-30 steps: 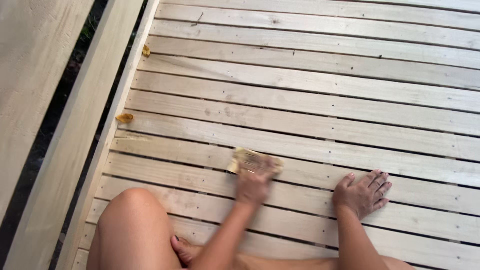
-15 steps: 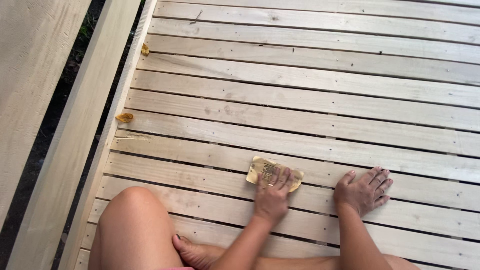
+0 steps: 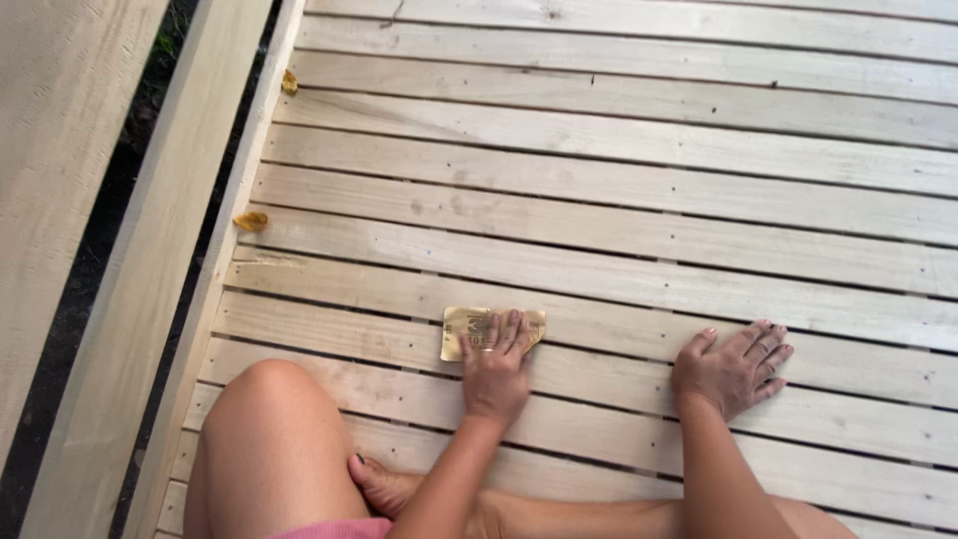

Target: The person kneels on a large slatted wooden frame outdoors and sands its surface by hand using folded sandpaper, rubbing back and forth along the planks and moving progressively across different sections of the frame.

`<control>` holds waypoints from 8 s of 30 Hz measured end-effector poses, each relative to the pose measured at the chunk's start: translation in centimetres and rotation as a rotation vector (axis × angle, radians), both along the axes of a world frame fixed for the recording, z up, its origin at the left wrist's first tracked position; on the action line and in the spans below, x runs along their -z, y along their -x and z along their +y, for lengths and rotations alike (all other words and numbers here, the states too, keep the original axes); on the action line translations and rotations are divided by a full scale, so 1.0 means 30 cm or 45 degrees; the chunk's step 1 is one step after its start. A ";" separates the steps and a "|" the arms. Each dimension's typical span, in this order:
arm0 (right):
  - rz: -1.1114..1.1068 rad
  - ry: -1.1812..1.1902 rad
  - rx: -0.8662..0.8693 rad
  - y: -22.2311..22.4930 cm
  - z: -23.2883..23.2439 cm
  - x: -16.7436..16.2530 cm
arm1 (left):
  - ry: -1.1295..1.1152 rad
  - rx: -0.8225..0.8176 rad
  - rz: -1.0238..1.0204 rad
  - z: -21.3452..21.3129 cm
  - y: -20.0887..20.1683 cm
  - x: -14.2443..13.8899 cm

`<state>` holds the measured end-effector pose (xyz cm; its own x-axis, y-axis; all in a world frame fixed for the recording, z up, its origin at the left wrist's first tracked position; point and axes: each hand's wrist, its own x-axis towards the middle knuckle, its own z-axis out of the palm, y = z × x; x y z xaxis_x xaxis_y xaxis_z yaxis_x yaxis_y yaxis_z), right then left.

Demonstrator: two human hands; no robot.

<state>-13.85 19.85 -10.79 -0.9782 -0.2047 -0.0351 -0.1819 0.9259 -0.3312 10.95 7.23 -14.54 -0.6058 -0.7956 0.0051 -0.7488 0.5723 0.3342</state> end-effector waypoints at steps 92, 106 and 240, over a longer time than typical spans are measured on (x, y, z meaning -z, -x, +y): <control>0.187 -0.006 -0.012 0.014 0.044 0.094 | 0.111 -0.469 -0.145 -0.424 -0.151 -0.020; 0.192 0.000 0.049 0.031 0.072 0.129 | -0.107 0.686 0.274 0.125 0.873 -0.045; 0.135 -0.058 0.126 0.061 -0.093 0.078 | 0.206 -0.238 0.032 -0.706 0.158 -0.004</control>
<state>-15.67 17.07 -13.12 -0.9922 -0.1079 0.0624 -0.1209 0.9546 -0.2723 6.20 -13.94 -14.43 -0.4459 -0.8816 0.1547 -0.8396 0.4719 0.2693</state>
